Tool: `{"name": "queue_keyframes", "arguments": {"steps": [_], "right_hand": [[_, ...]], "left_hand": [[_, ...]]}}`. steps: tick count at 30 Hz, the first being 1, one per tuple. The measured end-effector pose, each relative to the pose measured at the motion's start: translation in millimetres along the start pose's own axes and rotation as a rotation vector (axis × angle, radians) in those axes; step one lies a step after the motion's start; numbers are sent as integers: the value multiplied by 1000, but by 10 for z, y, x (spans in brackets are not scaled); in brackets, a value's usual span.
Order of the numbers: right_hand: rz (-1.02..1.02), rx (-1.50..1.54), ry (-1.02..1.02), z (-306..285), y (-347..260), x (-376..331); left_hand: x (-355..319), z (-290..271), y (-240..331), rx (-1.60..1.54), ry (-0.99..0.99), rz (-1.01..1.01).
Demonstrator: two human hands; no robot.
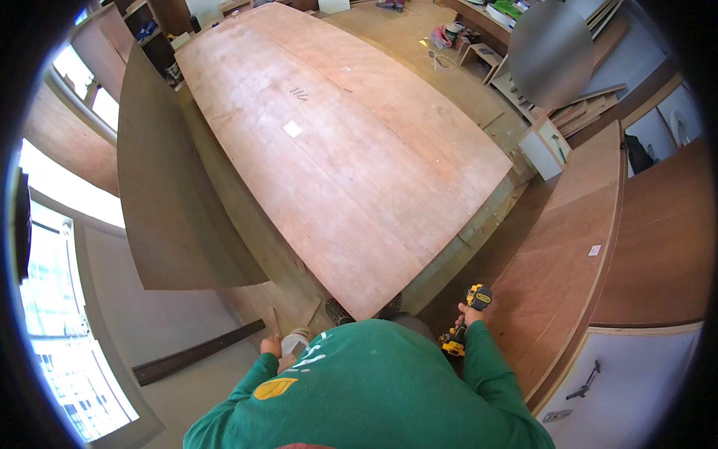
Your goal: The person drills several holes into a large sheet of plywood using a power drill and then helps another person move and position the plywood sheet.
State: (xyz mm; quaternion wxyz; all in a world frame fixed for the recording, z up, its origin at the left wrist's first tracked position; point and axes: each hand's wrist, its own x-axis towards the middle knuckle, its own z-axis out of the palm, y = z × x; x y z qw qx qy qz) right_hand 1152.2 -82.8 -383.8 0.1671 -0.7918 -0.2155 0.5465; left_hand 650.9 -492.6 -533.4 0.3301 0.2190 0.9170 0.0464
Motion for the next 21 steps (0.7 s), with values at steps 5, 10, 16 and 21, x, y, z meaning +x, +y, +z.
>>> {"name": "queue_keyframes", "arguments": {"steps": [5,10,16,21], "right_hand": [[-47,-58,-25,5,-314,92],[-190,-140,2,-34,-901,195],[-213,-26,-63,99,-1428,803],[-146,8,-47,-122,-1813,1379]], "left_hand": [[-251,-97,178,-343,-132,-257],[-342,-251,632,-735,-215,-585],[-649,241,310,-585,-12,-391],[-1392,123,1175,-278,-35,-368]]}}
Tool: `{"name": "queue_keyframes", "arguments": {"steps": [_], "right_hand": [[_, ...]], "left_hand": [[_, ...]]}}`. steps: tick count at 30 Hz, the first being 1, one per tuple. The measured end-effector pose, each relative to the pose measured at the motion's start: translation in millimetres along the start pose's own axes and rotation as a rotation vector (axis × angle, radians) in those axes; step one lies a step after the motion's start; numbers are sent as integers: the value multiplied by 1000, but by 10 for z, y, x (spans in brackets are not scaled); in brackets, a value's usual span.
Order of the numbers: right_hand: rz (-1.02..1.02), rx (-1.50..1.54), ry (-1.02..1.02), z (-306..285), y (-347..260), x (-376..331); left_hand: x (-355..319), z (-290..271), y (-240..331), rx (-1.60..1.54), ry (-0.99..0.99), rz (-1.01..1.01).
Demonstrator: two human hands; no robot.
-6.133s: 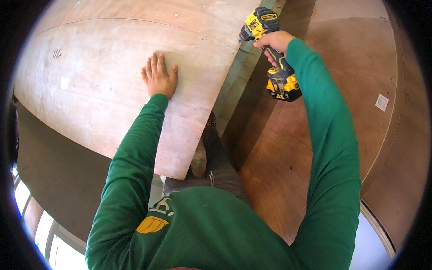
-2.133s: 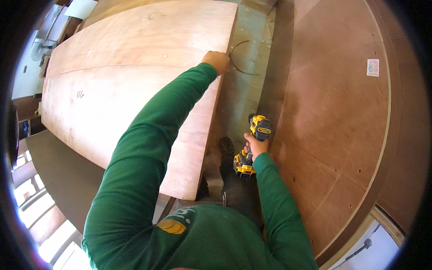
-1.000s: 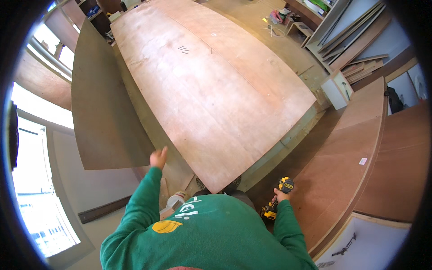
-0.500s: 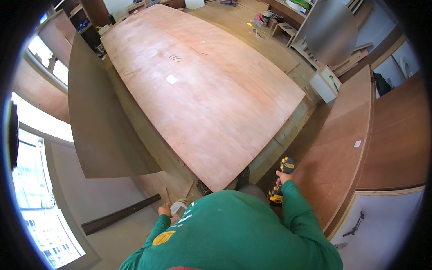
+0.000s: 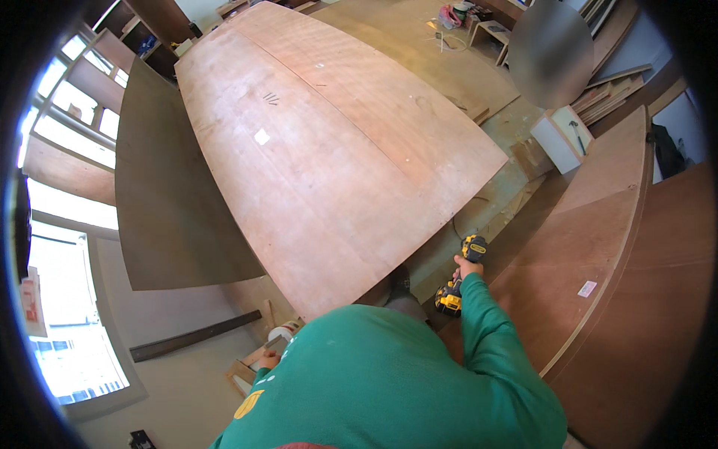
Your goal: The person drills several holes into a large sheet of plywood using a power drill and then helps another person move and position the plywood sheet.
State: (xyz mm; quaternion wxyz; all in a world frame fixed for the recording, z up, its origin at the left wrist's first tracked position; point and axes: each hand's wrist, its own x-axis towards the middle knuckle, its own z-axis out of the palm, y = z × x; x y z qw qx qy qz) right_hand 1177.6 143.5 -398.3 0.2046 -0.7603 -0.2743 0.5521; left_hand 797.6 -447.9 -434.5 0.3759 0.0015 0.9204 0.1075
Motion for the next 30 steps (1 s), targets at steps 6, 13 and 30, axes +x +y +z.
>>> {"name": "queue_keyframes", "arguments": {"steps": [6,13,30], "right_hand": [[49,166,-1,-136,-212,484],[-171,301,46,-320,-1019,175],[-101,-17,-83,-637,-2871,1687]], "left_hand": [[198,-462,42,-134,118,91],[887,-833,456,-294,228,320],[-657,905,899,-16,-57,14]]}}
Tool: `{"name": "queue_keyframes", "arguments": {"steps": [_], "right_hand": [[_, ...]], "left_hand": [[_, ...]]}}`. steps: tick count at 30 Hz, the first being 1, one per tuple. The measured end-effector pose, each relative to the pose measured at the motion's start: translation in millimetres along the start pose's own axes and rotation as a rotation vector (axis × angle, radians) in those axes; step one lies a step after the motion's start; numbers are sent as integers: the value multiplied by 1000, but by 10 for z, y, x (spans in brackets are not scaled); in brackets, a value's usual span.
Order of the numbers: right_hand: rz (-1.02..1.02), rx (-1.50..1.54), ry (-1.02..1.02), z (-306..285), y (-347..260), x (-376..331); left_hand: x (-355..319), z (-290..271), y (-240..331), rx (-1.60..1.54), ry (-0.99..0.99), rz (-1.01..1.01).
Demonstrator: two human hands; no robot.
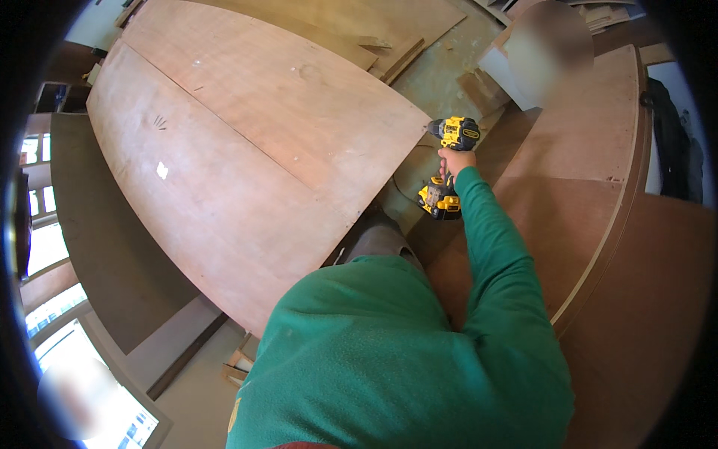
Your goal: The person drills several holes into a large sheet of plywood using a power drill and then helps another person move and position the plywood sheet.
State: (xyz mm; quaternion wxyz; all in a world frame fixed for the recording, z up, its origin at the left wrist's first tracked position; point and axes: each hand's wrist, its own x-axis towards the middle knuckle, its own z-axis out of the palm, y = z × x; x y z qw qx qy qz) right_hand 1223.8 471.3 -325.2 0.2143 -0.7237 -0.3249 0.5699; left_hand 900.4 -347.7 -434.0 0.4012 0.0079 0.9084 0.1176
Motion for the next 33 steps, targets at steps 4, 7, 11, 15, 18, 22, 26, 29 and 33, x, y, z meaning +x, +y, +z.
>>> {"name": "queue_keyframes", "arguments": {"steps": [4,7,11,15,18,22,26,29,33], "right_hand": [[18,-100,-70,-128,-71,249],[-17,-143,-93,-249,-109,273],[24,-221,-114,-242,-57,340],[-70,-422,-155,-290,-206,408],[-173,-780,-254,-206,-585,533],[-312,-1301,-289,74,-1108,424],[-84,-1189,-319,242,-1250,424],[91,-689,-305,220,-1128,455],[155,-329,-259,212,-1000,513]], "left_hand": [[-214,243,358,-29,6,52],[-341,178,1002,-264,42,-38],[-382,-117,1635,-259,71,-47],[-204,-101,1863,-323,74,-15],[-229,-25,1882,-313,68,-19],[-191,23,2175,-41,142,104],[-31,46,3344,-47,285,471],[-190,8,4665,-172,212,724],[-477,203,6204,-202,71,1092]]}}
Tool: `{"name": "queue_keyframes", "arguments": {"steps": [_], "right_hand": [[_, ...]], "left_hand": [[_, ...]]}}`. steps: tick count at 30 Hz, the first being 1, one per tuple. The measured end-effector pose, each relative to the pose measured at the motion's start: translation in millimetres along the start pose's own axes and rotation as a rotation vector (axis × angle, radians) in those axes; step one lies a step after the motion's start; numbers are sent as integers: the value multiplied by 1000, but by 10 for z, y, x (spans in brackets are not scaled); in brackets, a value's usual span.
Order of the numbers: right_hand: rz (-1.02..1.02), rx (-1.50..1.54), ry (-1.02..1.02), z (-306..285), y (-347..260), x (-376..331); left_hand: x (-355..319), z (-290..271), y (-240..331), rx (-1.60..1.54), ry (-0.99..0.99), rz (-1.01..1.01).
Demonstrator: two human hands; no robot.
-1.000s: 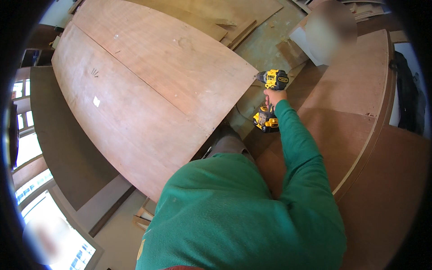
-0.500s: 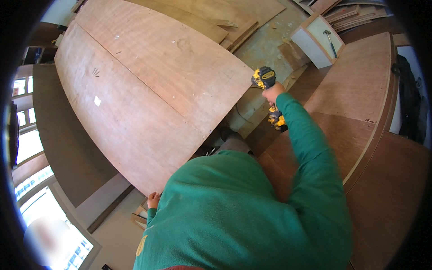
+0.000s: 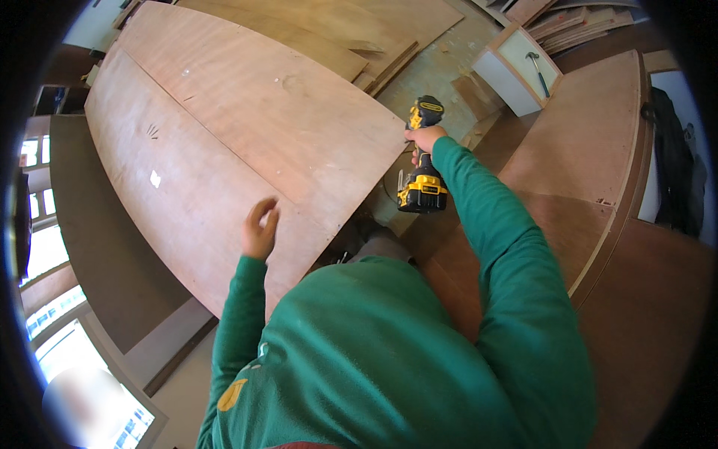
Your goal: The person drills several holes into a large sheet of plywood using a power drill and then helps another person move and position the plywood sheet.
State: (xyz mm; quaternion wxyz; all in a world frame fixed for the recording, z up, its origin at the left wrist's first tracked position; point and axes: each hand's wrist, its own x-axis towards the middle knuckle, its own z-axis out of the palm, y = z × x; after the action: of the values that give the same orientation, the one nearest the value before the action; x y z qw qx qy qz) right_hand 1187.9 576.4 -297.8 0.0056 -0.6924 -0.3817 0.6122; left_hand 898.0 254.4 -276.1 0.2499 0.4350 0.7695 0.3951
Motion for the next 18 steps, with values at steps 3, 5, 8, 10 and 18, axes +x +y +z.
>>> {"name": "queue_keyframes", "arguments": {"steps": [3,5,8,10,18], "right_hand": [[-65,-278,-19,-17,-25,-70],[-90,-286,-9,30,20,-155],[-134,-277,-20,-70,136,-100],[-161,-311,-7,-71,164,-153],[-148,-366,72,10,266,-95]], "left_hand": [[788,456,668,-8,-202,284],[1262,777,1076,-14,-267,461],[1839,1370,1532,-35,-355,625],[2087,1764,1696,-22,-443,612],[2091,2749,2128,418,-789,308]]}}
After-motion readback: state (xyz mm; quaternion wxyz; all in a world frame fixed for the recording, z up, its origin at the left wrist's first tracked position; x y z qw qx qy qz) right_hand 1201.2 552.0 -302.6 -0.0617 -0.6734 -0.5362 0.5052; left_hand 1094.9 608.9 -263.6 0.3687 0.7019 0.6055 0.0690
